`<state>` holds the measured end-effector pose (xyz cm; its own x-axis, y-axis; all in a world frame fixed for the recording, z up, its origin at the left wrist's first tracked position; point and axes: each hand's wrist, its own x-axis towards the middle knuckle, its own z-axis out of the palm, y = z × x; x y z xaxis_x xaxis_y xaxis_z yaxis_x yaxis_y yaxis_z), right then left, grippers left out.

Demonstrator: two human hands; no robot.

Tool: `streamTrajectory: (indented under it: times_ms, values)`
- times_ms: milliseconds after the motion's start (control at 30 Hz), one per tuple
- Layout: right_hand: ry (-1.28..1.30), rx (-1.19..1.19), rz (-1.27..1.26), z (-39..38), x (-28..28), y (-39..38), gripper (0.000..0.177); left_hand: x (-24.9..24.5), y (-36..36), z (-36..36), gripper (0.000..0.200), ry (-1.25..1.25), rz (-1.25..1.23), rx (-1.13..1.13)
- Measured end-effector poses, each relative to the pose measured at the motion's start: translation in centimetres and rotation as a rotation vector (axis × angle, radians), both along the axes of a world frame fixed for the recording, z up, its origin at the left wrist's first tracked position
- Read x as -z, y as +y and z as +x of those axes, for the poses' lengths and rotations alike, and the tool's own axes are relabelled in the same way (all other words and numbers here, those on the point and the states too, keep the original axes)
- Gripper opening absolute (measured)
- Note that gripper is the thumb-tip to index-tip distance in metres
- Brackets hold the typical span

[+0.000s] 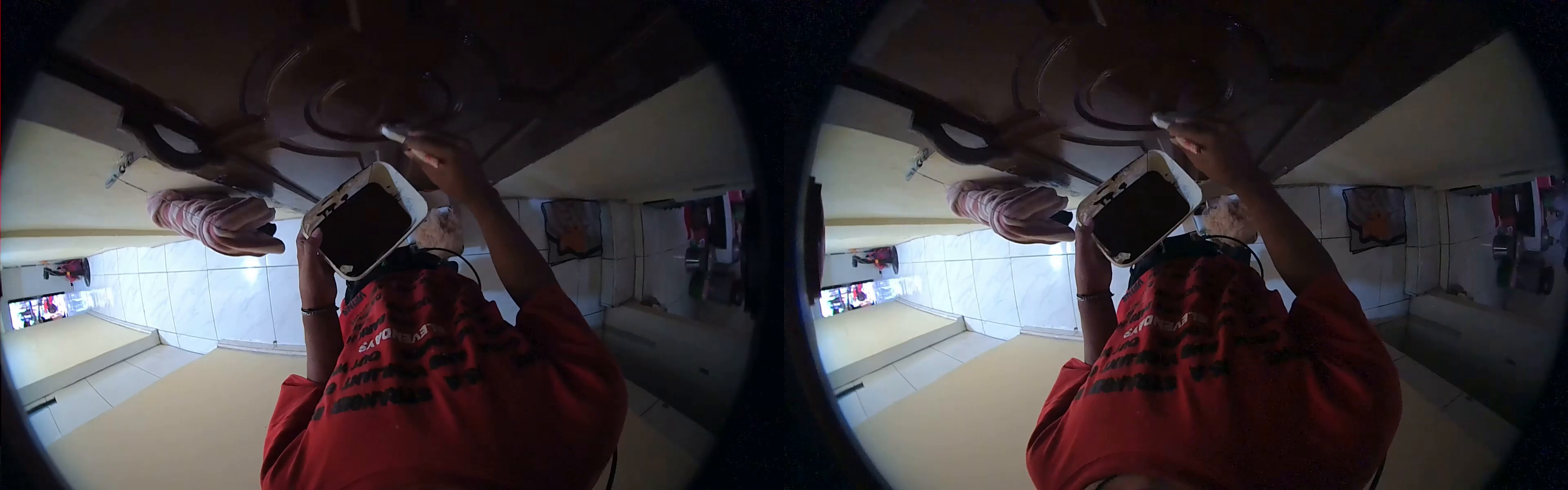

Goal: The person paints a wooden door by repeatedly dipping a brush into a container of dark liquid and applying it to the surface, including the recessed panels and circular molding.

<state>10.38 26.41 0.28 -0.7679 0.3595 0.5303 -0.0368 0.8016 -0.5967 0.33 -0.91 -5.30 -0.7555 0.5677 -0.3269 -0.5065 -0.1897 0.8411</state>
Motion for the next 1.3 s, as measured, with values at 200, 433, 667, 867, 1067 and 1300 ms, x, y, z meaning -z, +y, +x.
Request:
streamTrajectory:
  times_ms: [200, 433, 667, 867, 1067, 1300]
  values:
    - [0.222, -0.01, -0.027, 1.0, -4.6, -0.9, 0.026, -0.7, -0.4, 0.3, 0.052, -0.045, 0.048, -0.063]
    - [-0.123, -0.028, 0.05, 0.1, 1.0, -1.1, 0.027, -1.4, -0.8, 0.2, 0.052, -0.072, 0.102, -0.097]
    - [0.197, 0.0, 0.105, 1.5, -3.6, 0.9, 0.024, -1.3, -1.1, 0.0, 0.06, -0.119, 0.076, -0.131]
    - [-0.042, 0.021, 0.028, 1.6, 0.3, 0.2, 0.022, 0.0, -1.5, -0.4, 0.064, -0.108, 0.055, -0.124]
    - [-0.039, 0.051, 0.11, 2.5, 0.5, 2.7, 0.021, -0.6, -1.7, -0.2, 0.069, -0.132, 0.004, -0.142]
    - [0.091, -0.007, 0.033, 3.3, -2.2, 0.4, 0.022, 0.0, -1.3, -0.4, 0.068, -0.108, 0.021, -0.138]
